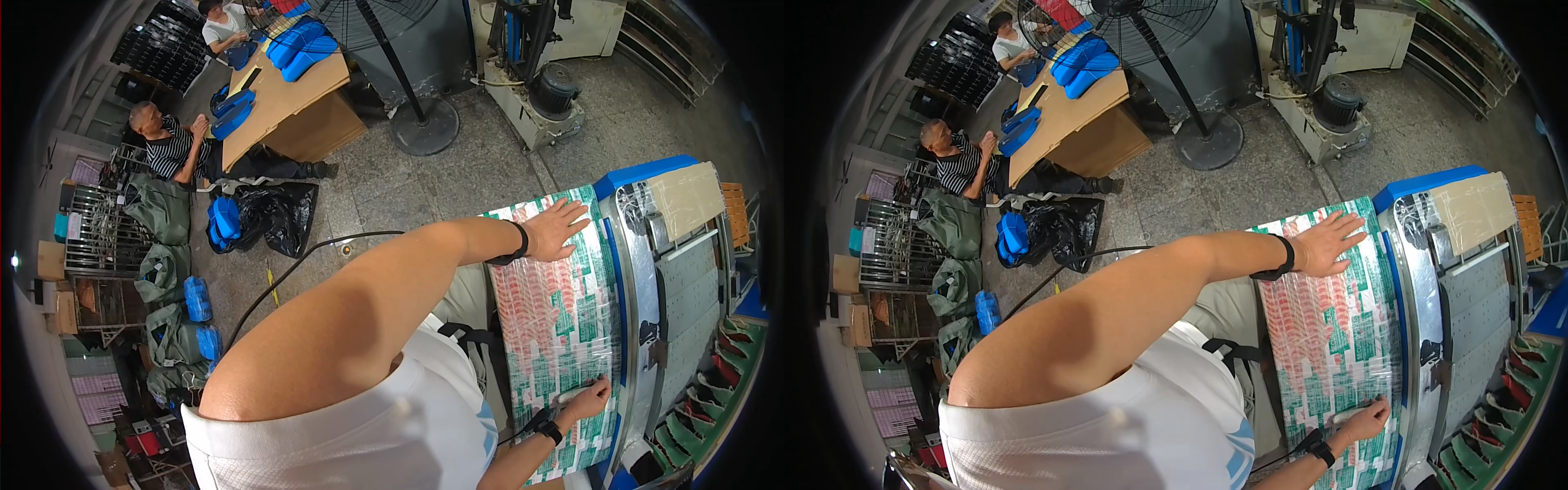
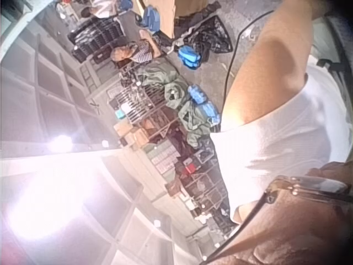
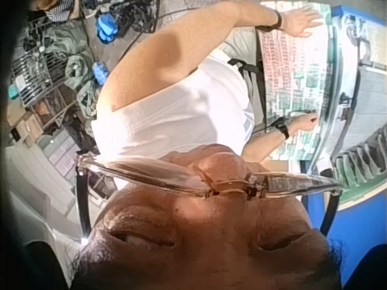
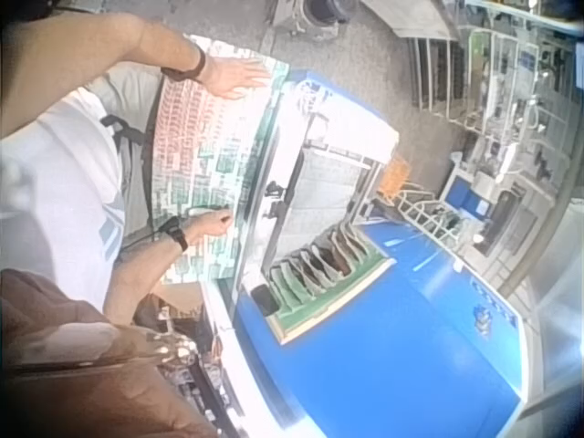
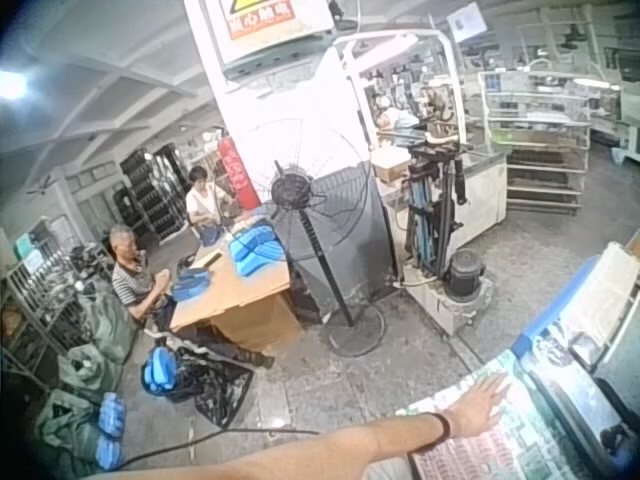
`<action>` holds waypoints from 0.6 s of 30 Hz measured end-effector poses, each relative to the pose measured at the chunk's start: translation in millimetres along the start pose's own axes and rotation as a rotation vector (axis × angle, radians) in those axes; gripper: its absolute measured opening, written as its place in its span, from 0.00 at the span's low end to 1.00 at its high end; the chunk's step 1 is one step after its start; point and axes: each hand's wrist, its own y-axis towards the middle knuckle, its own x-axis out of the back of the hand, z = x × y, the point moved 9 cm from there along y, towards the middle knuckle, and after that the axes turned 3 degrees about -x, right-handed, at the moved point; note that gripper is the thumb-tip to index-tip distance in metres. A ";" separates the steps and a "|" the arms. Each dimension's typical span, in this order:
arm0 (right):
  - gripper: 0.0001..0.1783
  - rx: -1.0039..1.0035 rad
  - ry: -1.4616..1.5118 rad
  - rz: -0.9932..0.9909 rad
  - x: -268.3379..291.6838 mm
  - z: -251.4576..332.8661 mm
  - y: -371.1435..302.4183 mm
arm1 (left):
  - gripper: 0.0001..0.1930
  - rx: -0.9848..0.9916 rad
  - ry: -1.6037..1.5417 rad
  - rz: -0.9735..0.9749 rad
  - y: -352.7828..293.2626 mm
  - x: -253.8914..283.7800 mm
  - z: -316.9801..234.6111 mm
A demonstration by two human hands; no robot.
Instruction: Operating an industrial machine to assemble shoe components.
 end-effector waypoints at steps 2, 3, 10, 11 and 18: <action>0.24 -0.015 -0.022 0.003 1.2 1.8 -0.4 | 0.39 0.001 0.000 0.000 0.0 -0.3 0.2; 0.23 -0.033 -0.016 0.027 -0.5 0.6 -0.3 | 0.39 0.000 -0.003 0.002 0.2 -0.5 0.3; 0.24 -0.009 -0.054 0.007 -1.2 -7.1 4.1 | 0.40 0.001 0.020 0.029 0.1 -1.7 0.1; 0.24 -0.013 -0.050 0.007 -1.5 -8.7 4.3 | 0.40 -0.006 0.011 0.008 0.0 0.7 -0.6; 0.24 -0.018 -0.040 0.027 -2.1 -7.0 3.5 | 0.40 0.003 -0.007 0.018 0.4 1.6 -0.4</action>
